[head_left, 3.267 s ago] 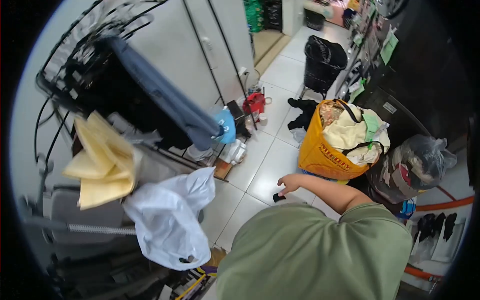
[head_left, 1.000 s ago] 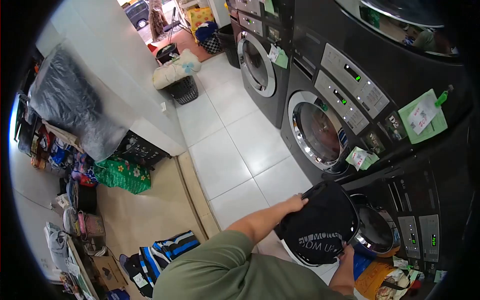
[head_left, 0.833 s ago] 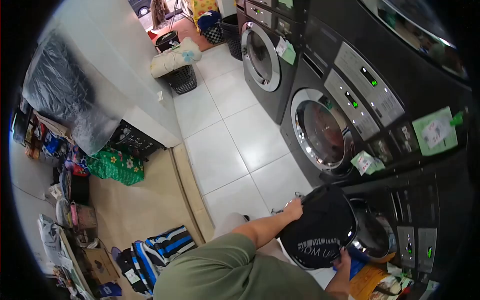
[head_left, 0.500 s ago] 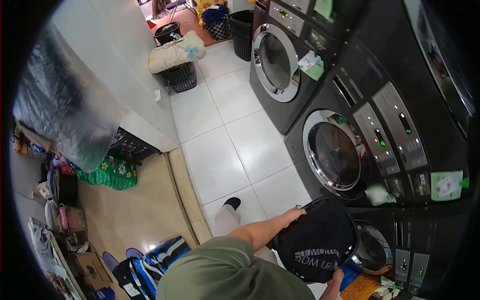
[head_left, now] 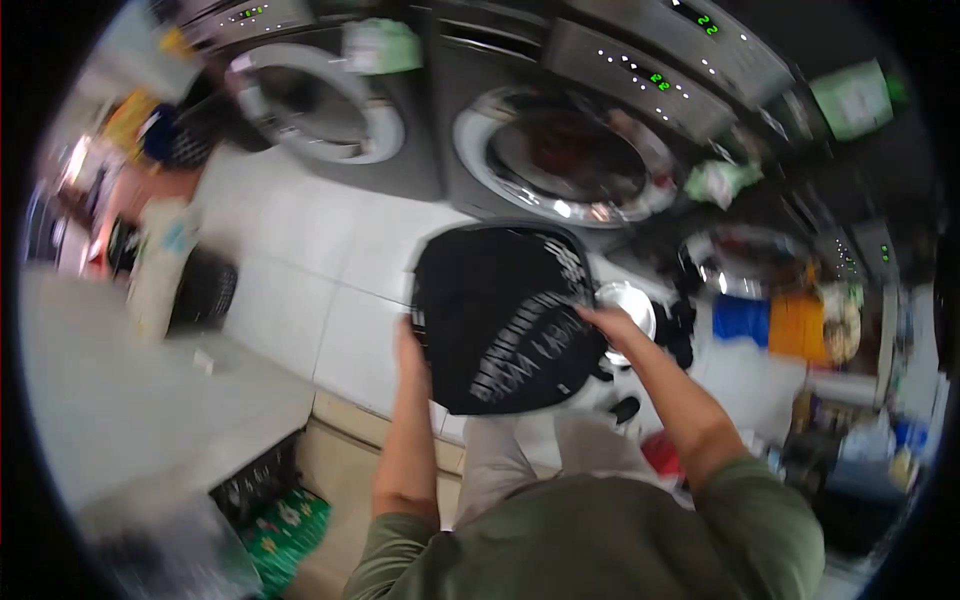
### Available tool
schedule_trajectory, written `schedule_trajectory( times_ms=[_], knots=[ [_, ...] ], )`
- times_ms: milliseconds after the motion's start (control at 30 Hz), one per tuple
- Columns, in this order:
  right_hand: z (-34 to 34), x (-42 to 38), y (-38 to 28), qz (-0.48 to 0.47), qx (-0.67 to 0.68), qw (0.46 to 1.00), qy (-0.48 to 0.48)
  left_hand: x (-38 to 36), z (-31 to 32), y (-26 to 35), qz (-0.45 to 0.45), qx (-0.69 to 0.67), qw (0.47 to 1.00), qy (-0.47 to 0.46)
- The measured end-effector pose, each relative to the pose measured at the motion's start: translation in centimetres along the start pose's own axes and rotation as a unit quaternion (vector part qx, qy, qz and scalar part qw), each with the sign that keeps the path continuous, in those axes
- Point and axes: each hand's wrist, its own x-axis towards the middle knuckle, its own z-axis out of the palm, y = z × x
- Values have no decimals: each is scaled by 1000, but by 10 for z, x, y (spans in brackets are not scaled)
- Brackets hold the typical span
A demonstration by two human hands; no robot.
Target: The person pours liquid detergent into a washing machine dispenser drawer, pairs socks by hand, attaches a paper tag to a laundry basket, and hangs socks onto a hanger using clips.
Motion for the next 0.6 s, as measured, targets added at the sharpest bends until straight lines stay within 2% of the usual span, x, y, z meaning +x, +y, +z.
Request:
schedule_trajectory(
  times_ms=[33, 67, 100, 133, 200, 267, 300, 333, 400, 467, 500, 533, 567, 600],
  knots=[
    [39, -47, -46, -19, 25, 999, -7, 2, -1, 13, 10, 7, 999, -40],
    [44, 17, -3, -13, 132, 990, -47, 60, -37, -1, -35, 22, 999, -26],
    [56, 32, -1, -4, 133, 990, -54, 74, -48, 5, -54, 28, 997, -38],
    [68, 44, 1, -1, 48, 999, 7, 80, -46, 11, -67, 31, 996, -46],
    [77, 83, 27, -40, 33, 998, -28, 86, -30, 14, -108, 65, 992, 13],
    [99, 140, 69, -34, 38, 998, -20, 139, -55, -5, -114, 108, 983, 94],
    [104, 145, 78, -58, 64, 996, -17, 164, -69, -19, -95, 123, 984, 86],
    [103, 142, 79, -82, 88, 993, -10, 181, -75, -28, -97, 108, 989, 36],
    [91, 138, 85, -115, 88, 989, -6, 203, -88, -35, -42, 83, 996, -8],
    [78, 152, 107, -171, 3, 984, -48, 203, -87, -23, -36, 181, 978, 97],
    [62, 152, 113, -200, -59, 976, -67, 182, -49, -23, 60, 234, 952, 188],
    [42, 160, 134, -273, -93, 956, -45, 149, -6, -24, 157, 285, 905, 274],
    [17, 169, 157, -344, -125, 930, -22, 127, 10, -20, 329, 485, 743, 323],
    [-21, 176, 175, -395, -119, 910, 38, 109, 26, -17, 472, 637, 509, 335]
  ],
)
